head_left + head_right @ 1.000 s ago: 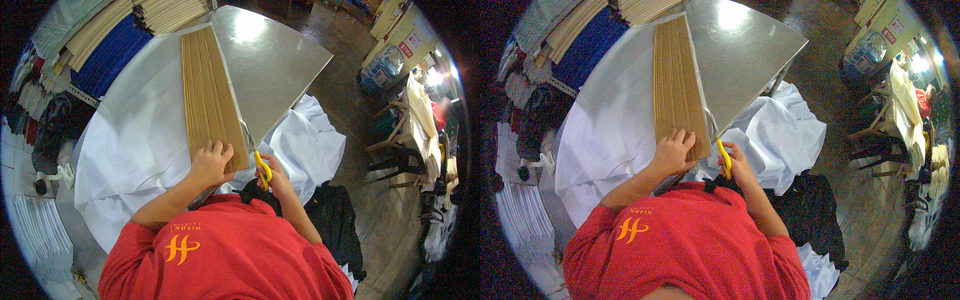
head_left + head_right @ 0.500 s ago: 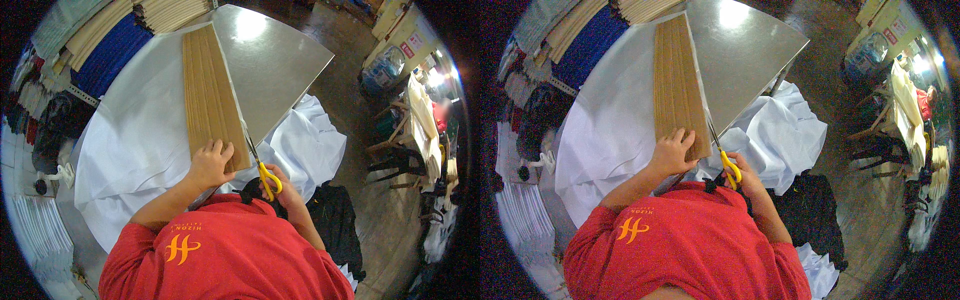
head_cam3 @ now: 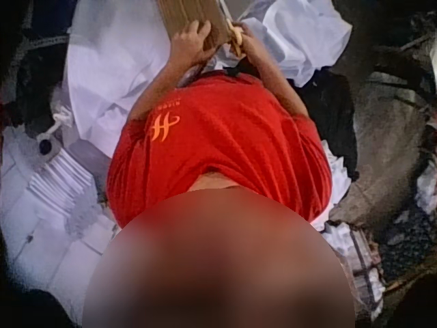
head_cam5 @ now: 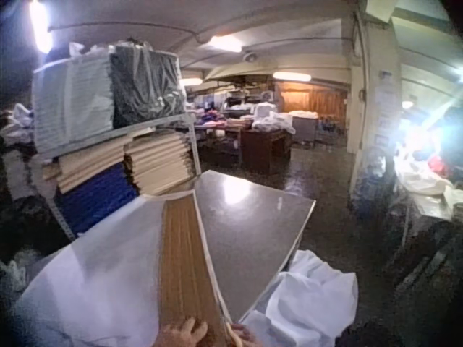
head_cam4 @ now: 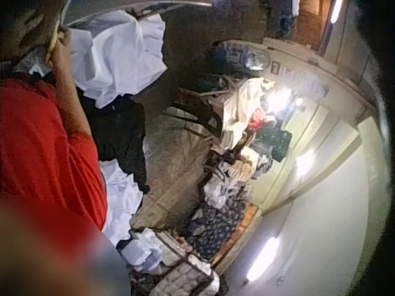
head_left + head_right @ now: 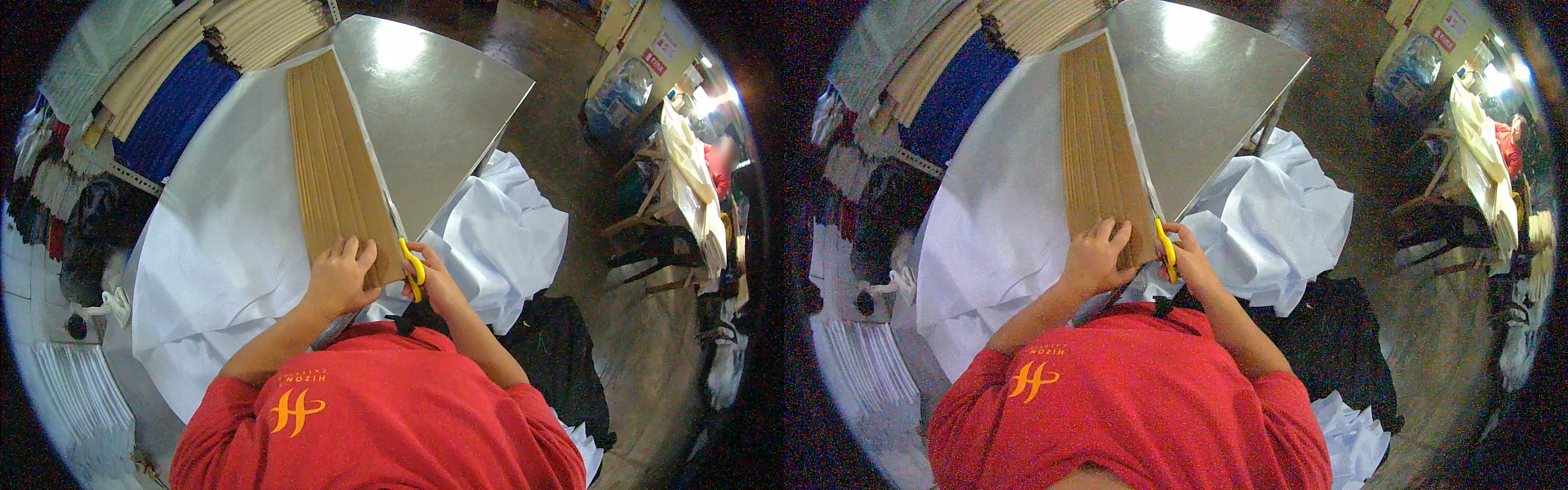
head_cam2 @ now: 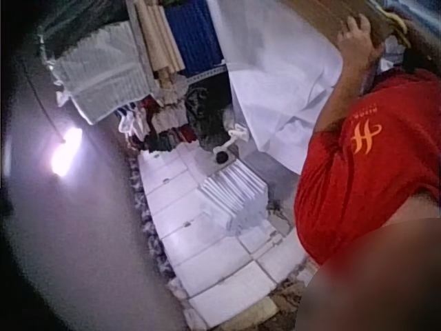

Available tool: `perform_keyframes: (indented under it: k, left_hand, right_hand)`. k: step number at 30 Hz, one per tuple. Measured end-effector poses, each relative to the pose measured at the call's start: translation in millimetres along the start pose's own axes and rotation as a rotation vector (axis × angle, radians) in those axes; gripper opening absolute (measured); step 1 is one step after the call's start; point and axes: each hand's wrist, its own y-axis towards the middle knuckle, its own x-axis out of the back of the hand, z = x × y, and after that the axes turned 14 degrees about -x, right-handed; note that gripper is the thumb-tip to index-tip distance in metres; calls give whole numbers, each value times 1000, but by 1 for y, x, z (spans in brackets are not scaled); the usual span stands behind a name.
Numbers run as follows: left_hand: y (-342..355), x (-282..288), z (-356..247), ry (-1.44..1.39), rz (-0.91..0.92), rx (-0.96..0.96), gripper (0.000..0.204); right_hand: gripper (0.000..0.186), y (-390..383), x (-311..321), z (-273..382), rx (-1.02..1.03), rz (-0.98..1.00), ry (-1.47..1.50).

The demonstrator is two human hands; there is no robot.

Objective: The person uses yellow-handled scissors to cut a large white sheet of fabric on a metal table. They place a long cardboard template on the fabric, align it, and cut along its edge to produce a straight piece. The person repeats this process with a second template, trimming the fabric and setting the cut pieces aside.

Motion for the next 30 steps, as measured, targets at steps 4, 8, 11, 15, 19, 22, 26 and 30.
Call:
perform_keyframes:
  k: [4,8,11,15,19,22,26,30]
  left_hand:
    - [-1,-2,1,-6,3,3,72]
    - [-1,-3,1,-19,10,15,73]
    - [-1,-2,1,-23,5,20,73]
    - [-2,-4,1,-5,-21,8,73]
    - [-2,-6,1,-16,-12,7,73]
    - [-1,-6,1,-31,-15,5,73]
    - [-1,-6,2,-39,-14,3,73]
    - [-2,-6,1,-41,-20,11,74]
  right_hand:
    - [43,4,-4,2,-8,-35,-12]
    - [41,4,-7,6,-14,-38,0]
    - [40,2,-9,8,-23,-52,6]
    - [40,-1,-12,11,3,-42,44]
    - [39,-1,-14,14,-1,-30,45]
    - [38,-2,-14,15,1,-65,35]
    - [37,-2,-12,16,4,-76,1]
    - [38,-1,-11,17,-8,-70,8]
